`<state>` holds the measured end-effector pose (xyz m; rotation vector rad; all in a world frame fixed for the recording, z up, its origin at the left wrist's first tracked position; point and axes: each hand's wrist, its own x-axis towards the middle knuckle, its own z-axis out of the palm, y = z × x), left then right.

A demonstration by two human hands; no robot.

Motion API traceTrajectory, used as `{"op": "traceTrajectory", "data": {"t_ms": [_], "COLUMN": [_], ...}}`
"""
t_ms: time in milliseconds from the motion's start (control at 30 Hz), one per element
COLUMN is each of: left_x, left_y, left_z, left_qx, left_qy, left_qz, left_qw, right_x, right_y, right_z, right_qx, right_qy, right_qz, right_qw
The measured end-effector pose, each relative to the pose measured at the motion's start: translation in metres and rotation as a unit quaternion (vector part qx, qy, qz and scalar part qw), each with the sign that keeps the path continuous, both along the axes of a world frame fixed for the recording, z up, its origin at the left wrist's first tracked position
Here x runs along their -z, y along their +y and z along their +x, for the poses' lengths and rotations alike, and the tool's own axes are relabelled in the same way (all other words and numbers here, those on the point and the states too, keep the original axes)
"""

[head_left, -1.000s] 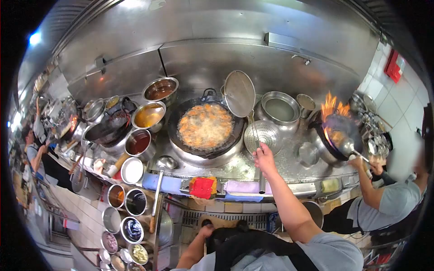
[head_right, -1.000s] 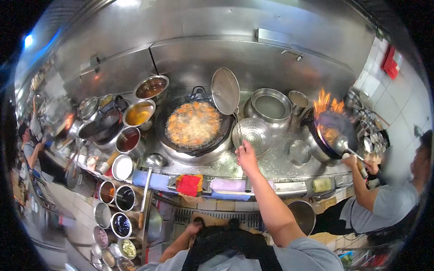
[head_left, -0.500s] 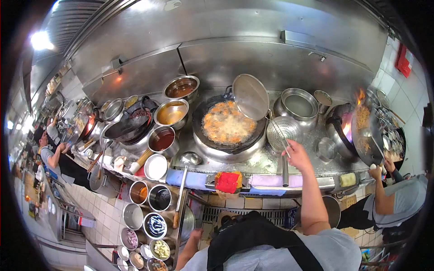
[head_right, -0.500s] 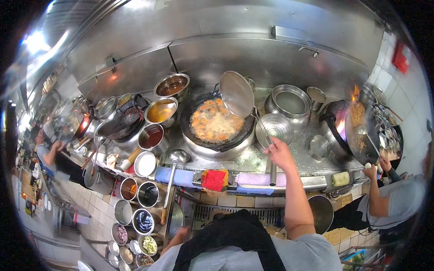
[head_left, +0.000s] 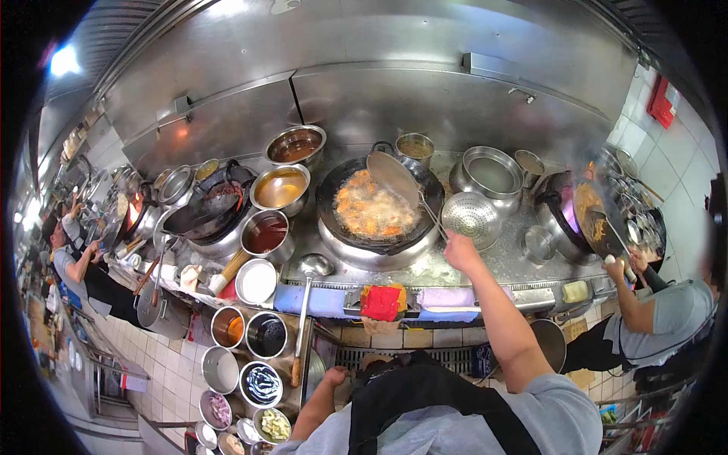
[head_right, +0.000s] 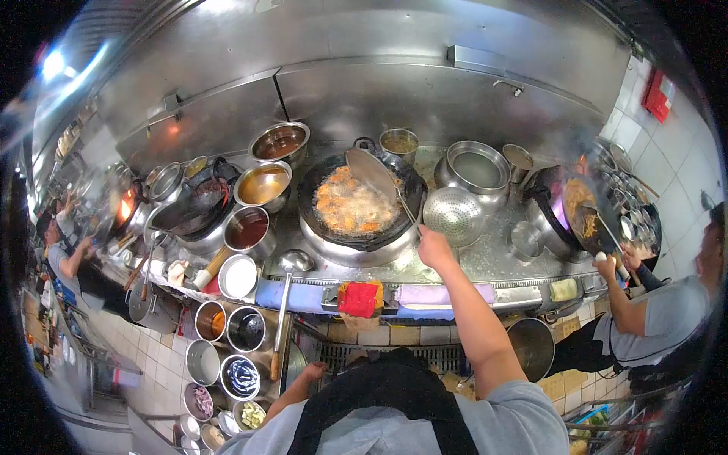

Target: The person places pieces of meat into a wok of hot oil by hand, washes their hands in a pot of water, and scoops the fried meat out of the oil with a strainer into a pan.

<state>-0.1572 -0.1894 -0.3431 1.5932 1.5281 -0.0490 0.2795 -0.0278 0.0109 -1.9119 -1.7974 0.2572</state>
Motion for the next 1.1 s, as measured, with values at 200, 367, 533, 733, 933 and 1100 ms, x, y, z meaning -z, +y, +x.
{"op": "traceTrajectory", "data": {"t_ms": [200,367,533,733,933,1100], "left_x": [0.059,0.009,0.041,0.060,0.031,-0.044], "left_y": [-0.024,-0.071,-0.097,-0.109,-0.091,-0.083], "left_z": [-0.040,-0.040,-0.043,-0.022,0.009,0.029], "left_qx": [-0.203,-0.013,-0.012,0.072,-0.327,-0.247], "left_qy": [-0.147,-0.014,-0.026,-0.002,-0.226,-0.079], "left_qz": [-0.062,-0.003,-0.031,0.158,-0.090,-0.070], "left_qw": [0.966,1.000,0.999,0.985,0.913,0.963], "right_x": [-0.049,-0.029,-0.071,-0.028,-0.021,0.018], "right_y": [-0.014,0.011,0.002,0.025,0.017,0.000], "right_z": [0.010,0.025,0.041,0.039,0.074,0.041], "right_qx": [-0.039,-0.058,-0.038,-0.068,-0.037,-0.080], "right_qy": [-0.034,-0.088,0.022,0.090,0.424,0.532], "right_qz": [-0.039,-0.070,-0.146,-0.201,-0.317,-0.276], "right_qw": [0.998,0.992,0.988,0.973,0.847,0.796]}}
